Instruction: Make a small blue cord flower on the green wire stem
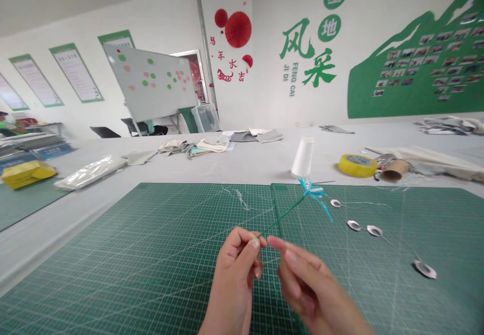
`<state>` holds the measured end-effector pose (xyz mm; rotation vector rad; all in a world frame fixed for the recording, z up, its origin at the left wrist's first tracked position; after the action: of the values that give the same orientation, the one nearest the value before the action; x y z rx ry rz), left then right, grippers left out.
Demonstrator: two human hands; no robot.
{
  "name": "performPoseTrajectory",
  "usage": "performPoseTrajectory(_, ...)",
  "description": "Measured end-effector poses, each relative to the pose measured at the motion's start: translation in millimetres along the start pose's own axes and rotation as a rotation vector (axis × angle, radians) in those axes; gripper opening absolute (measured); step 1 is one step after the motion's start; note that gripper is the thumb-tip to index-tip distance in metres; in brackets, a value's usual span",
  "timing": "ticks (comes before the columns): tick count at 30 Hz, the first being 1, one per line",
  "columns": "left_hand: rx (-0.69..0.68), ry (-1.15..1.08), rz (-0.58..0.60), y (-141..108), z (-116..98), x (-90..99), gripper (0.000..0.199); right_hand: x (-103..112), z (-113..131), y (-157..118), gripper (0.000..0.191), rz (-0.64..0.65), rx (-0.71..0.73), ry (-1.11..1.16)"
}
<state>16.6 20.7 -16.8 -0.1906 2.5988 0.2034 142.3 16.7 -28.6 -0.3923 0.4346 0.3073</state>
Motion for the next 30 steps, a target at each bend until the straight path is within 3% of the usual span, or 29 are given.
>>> performPoseTrajectory(2,-0.019,0.019,0.004,-1,0,-1.2,0.019,3,-1,4,0.036,-0.056,-0.003,0.042)
performPoseTrajectory(7,-0.033,0.115,0.037,-4,-1,-4.5,0.015,10,-3,13,0.04,-0.081,0.154,-0.533)
performPoseTrajectory(11,-0.001,0.132,0.054,-4,0,-5.0,0.015,9,-1,8,0.031,-0.081,0.246,-0.649)
performPoseTrajectory(18,0.16,0.043,0.02,-1,6,-2.9,0.021,-1,8,-5,0.025,-0.214,0.59,-0.934)
performPoseTrajectory(21,0.224,0.011,0.027,-3,10,-2.7,0.022,-2,8,-9,0.022,-0.265,0.676,-0.888)
performPoseTrajectory(23,0.238,0.003,0.039,-4,14,-2.4,0.023,-1,8,-9,0.022,-0.222,0.647,-0.811)
performPoseTrajectory(26,0.222,0.016,0.026,-4,17,-0.3,0.025,1,5,-4,0.028,-0.094,0.471,-0.532)
performPoseTrajectory(30,0.145,0.036,-0.001,-2,15,2.6,0.026,3,0,3,0.024,-0.1,0.253,-0.141)
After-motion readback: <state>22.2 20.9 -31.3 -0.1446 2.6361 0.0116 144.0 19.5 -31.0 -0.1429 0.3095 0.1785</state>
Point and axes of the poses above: each hand's wrist, its own y-axis towards the middle knuckle, its own x-axis out of the back of the hand, z = x × y, the point moved 2 cm from there along y, towards the middle knuckle, and after that the axes turned 12 degrees about -x, right-handed, at the moved point
